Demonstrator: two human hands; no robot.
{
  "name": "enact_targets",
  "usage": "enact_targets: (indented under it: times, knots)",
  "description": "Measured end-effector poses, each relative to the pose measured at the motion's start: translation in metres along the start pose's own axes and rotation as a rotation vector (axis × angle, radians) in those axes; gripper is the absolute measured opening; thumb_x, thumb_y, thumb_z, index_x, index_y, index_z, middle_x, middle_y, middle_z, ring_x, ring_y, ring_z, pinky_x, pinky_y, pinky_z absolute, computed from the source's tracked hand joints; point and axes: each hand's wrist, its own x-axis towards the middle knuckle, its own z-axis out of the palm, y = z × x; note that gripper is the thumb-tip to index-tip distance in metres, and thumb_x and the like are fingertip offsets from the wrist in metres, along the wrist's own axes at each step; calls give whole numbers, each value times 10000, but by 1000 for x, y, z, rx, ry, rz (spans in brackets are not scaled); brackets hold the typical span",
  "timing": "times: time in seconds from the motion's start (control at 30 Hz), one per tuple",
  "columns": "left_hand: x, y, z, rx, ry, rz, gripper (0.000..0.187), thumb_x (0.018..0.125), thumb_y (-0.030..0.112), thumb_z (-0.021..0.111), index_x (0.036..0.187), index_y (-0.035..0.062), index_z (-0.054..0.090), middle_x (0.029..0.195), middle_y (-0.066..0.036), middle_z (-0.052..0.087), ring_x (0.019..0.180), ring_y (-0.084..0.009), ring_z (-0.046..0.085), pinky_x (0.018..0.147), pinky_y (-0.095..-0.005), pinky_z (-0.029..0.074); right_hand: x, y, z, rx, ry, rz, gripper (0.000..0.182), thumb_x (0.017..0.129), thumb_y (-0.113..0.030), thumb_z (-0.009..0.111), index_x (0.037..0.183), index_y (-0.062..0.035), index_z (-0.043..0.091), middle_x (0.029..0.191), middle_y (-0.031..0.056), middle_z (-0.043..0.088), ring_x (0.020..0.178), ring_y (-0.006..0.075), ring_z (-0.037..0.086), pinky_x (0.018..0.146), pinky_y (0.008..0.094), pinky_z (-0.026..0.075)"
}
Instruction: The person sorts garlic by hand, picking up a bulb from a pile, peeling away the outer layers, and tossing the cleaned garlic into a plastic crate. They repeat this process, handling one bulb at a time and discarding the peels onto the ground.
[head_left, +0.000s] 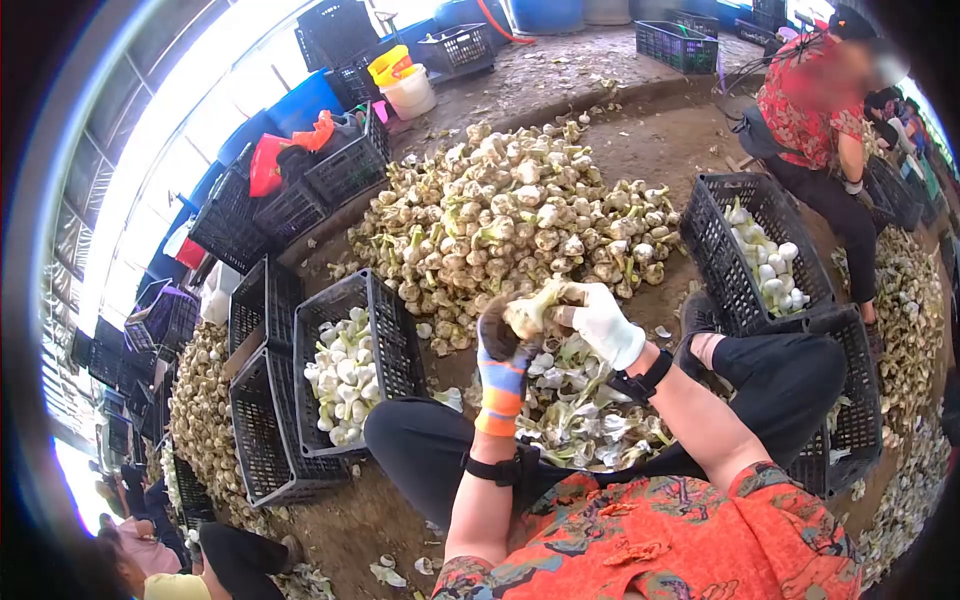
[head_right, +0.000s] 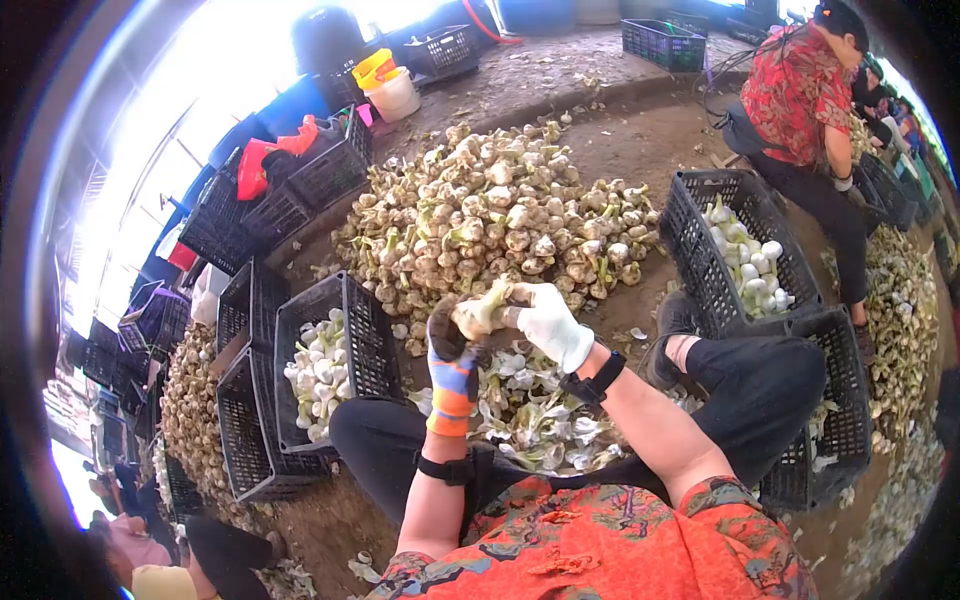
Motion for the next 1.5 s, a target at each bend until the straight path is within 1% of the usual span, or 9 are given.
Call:
enact_targets:
  times: [0.1, 0.37, 0.53, 0.63, 0.8, 0.83, 0.9, 1.23, 1.5]
  knots:
    - [-2, 19, 10, -421, 87, -329, 496, 898, 143, 589, 1335, 70, 365, 1217, -127, 522, 1035, -231, 574, 856, -336, 507, 4, 14, -16, -565, 98, -491, 308, 768, 70, 578, 1072, 25, 584, 914, 77, 651, 827, 100, 611, 714, 282, 519]
    - [-3, -13, 9, -310, 152, -421, 547, 783, -77, 650, 1284, 18, 452, 1113, -96, 597, 950, -169, 608, 845, -289, 510, -11, 11, -9, -683, 204, -276, 191, 751, 26, 642, 942, 6, 646, 860, 50, 665, 799, 89, 600, 701, 253, 499]
    - [2, -1, -6, -313, -32, -478, 600, 760, 45, 731, 1287, -17, 451, 1171, -113, 588, 1009, -190, 603, 862, -313, 512, -9, 24, -11, 291, 210, -61, 251, 762, 101, 521, 961, 21, 651, 903, 56, 683, 750, 148, 646, 681, 247, 510]
    - [1, 11, -4, -259, -226, -354, 648, 754, 118, 758, 1301, -20, 442, 1190, -112, 580, 1063, -197, 578, 914, -328, 480, 6, 41, -41, 263, 504, -69, 223, 778, 44, 556, 975, 10, 655, 865, 68, 679, 679, 138, 626, 577, 255, 496]
    - [5, 0, -15, 275, -201, -205, 909, 631, 155, 853, 1380, 48, 348, 1156, -65, 535, 1025, -170, 545, 867, -297, 483, -8, 50, -77, -1458, 12, 218, 390, 745, -364, 654, 943, -27, 666, 930, 200, 650, 859, 367, 612, 798, 398, 490]
    - [4, -5, -15, 279, -188, -201, 915, 618, 153, 859, 1373, 46, 354, 1148, -64, 536, 1019, -166, 544, 865, -295, 482, -17, 39, -60, -1337, 176, -127, 375, 750, -280, 656, 997, 3, 658, 942, 209, 646, 926, 346, 618, 822, 385, 484]
    - [4, 1, -5, 290, -164, -196, 925, 593, 149, 873, 1360, 40, 366, 1131, -63, 538, 1006, -156, 541, 863, -290, 479, -11, 4, -30, -828, 45, -164, 350, 757, -238, 657, 1018, -5, 655, 933, 191, 646, 922, 337, 614, 817, 384, 480]
    - [-2, -10, 4, 263, -174, -209, 912, 586, 26, 801, 1359, 40, 317, 1207, -83, 476, 1063, -176, 501, 945, -298, 431, -2, -15, 0, -1417, -126, -361, 236, 685, -110, 569, 894, -3, 592, 823, 195, 591, 796, 371, 587, 693, 430, 471]
    - [-7, -31, -14, -104, 317, -279, 449, 729, -57, 711, 1136, 3, 532, 1114, -97, 596, 988, -192, 591, 894, -331, 489, 2, 3, 4, -1109, 42, -286, 178, 727, -102, 597, 870, -2, 560, 827, 201, 565, 795, 391, 566, 690, 435, 452]
